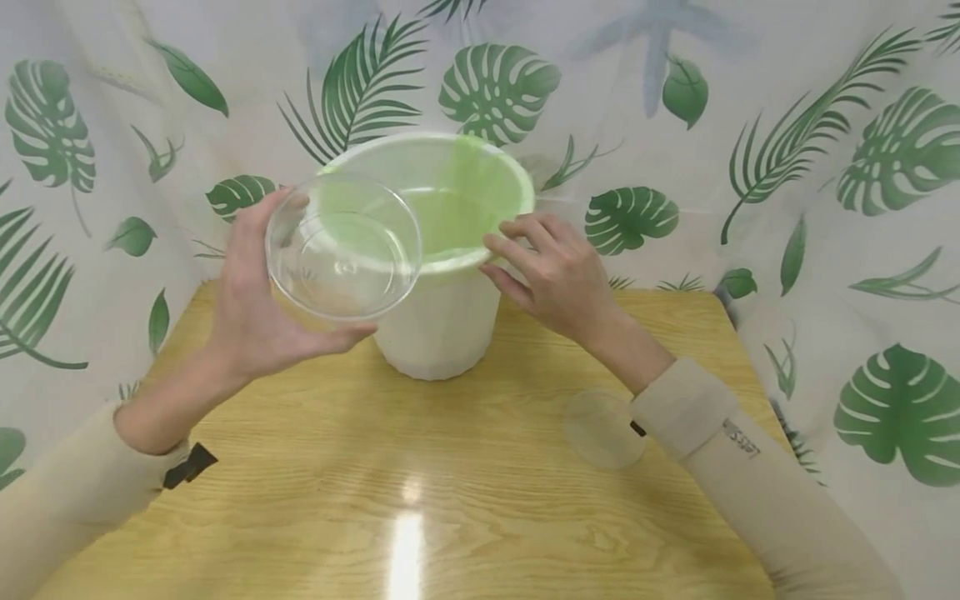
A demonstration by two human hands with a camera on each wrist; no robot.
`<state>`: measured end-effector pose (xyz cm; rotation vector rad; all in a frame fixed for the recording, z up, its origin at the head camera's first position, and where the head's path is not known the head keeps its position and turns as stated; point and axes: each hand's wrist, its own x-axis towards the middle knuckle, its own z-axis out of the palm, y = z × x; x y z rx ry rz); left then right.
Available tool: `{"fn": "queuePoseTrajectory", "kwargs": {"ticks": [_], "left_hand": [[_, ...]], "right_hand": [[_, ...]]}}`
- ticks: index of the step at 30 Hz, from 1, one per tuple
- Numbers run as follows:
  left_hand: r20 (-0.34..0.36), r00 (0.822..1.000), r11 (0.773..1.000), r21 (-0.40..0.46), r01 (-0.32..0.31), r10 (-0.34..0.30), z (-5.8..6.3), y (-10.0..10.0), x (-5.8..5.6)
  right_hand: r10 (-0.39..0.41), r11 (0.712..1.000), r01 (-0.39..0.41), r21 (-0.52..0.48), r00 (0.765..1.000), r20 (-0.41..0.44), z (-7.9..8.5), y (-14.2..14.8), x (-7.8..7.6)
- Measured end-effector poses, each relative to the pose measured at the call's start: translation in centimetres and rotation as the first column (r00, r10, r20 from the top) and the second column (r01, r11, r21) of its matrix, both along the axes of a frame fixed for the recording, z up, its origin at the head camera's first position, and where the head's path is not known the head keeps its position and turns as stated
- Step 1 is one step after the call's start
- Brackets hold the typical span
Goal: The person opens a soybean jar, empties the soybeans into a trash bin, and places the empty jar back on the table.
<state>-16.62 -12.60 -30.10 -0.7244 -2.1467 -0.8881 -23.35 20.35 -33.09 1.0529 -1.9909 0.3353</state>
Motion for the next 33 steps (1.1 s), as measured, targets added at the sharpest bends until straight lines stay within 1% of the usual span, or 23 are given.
{"fn": "queuePoseTrajectory", "kwargs": {"ticks": [3,5,8,14,17,19,21,24,26,29,33], "left_hand": [[0.001,0.999,0.997,0.063,0.038,-0.038,-0.9,0.4,0.9],[-0.002,0.998,0.991,0.114,0.069,-0.069,-1.5,0.7,1.6],[-0.011,0.993,0.98,0.164,0.114,-0.114,-2.5,1.1,2.6],[-0.056,0.979,0.961,0.186,0.205,-0.198,-5.3,1.7,4.2],[-0.05,0.969,0.951,0.189,0.246,-0.241,-6.7,2.0,4.9],[-0.019,0.965,0.948,0.182,0.261,-0.262,-7.6,2.1,5.3],[0.026,0.962,0.95,0.168,0.262,-0.27,-8.5,2.2,5.6],[0.095,0.962,0.962,0.126,0.242,-0.254,-9.7,2.4,6.1],[0.149,0.958,0.967,0.101,0.232,-0.246,-10.6,2.5,6.4],[0.233,0.939,0.968,0.072,0.241,-0.252,-12.0,2.7,6.8],[0.338,0.897,0.959,0.075,0.275,-0.284,-13.9,3.0,7.1]], "right_hand": [[0.004,1.0,-0.004,-0.009,1.0,0.003,0.0,0.0,0.0],[0.006,1.0,-0.006,-0.013,1.0,0.002,0.0,0.0,0.0],[0.009,1.0,-0.009,-0.021,1.0,0.0,0.0,-0.1,0.0],[0.008,1.0,-0.008,-0.01,1.0,-0.001,0.0,0.0,0.0],[0.005,1.0,-0.005,0.0,1.0,0.001,0.0,0.0,0.0],[0.006,1.0,-0.006,-0.002,1.0,0.001,0.0,0.0,0.0],[0.007,1.0,-0.007,-0.01,1.0,0.003,0.0,0.0,0.0],[0.009,1.0,-0.009,-0.02,1.0,0.005,0.0,0.0,0.0],[0.01,1.0,-0.01,-0.024,1.0,0.005,-0.1,-0.1,0.0],[0.01,1.0,-0.01,-0.026,1.0,0.006,-0.1,-0.1,0.0],[0.011,1.0,-0.01,-0.02,1.0,0.008,-0.1,0.0,0.1]]}}
